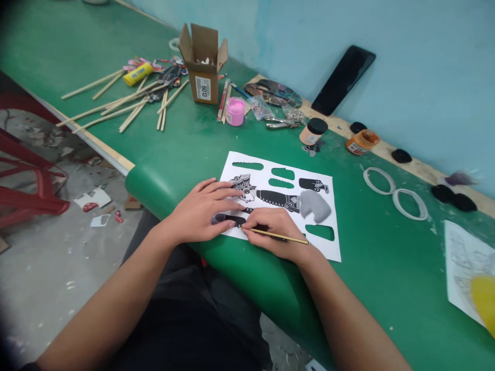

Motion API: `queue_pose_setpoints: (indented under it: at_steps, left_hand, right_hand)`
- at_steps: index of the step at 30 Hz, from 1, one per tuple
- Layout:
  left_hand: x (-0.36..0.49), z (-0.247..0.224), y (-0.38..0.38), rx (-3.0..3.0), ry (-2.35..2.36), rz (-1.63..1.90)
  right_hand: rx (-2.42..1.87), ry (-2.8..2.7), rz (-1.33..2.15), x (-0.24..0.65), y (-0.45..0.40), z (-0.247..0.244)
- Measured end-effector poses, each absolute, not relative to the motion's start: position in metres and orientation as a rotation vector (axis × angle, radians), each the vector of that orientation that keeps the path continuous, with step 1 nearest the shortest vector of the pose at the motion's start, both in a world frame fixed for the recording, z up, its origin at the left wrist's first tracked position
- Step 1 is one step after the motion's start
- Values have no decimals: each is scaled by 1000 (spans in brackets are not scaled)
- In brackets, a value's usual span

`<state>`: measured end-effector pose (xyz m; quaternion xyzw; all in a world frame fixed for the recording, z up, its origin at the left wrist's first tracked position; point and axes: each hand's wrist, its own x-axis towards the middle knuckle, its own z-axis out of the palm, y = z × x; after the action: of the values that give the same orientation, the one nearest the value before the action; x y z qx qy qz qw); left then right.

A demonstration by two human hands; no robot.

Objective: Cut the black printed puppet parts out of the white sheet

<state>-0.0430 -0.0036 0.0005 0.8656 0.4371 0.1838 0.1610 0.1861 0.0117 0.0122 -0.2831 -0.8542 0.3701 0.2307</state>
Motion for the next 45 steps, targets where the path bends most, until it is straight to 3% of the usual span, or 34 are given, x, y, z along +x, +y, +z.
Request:
queue_pose_setpoints:
  at_steps: [7,12,21,29,45]
  left_hand:
    - [-44,0,-3,2482,1250,513]
    - [-43,1,-10,2517,1281,489]
    - [-18,14,-46,2401,1844,517]
    - [-20,-8,-26,2586,1346,652]
    - [-20,-6,-27,2520,1368,600]
  right_hand:
    - [-804,-2319,1026,187,10,11]
    - [-1020,-1991,955,193,3,9]
    - [-1159,-2095,887,189,3,6]
    - [-1201,-2105,842,193,2,7]
    - [-1145,-2268,734,192,3,6]
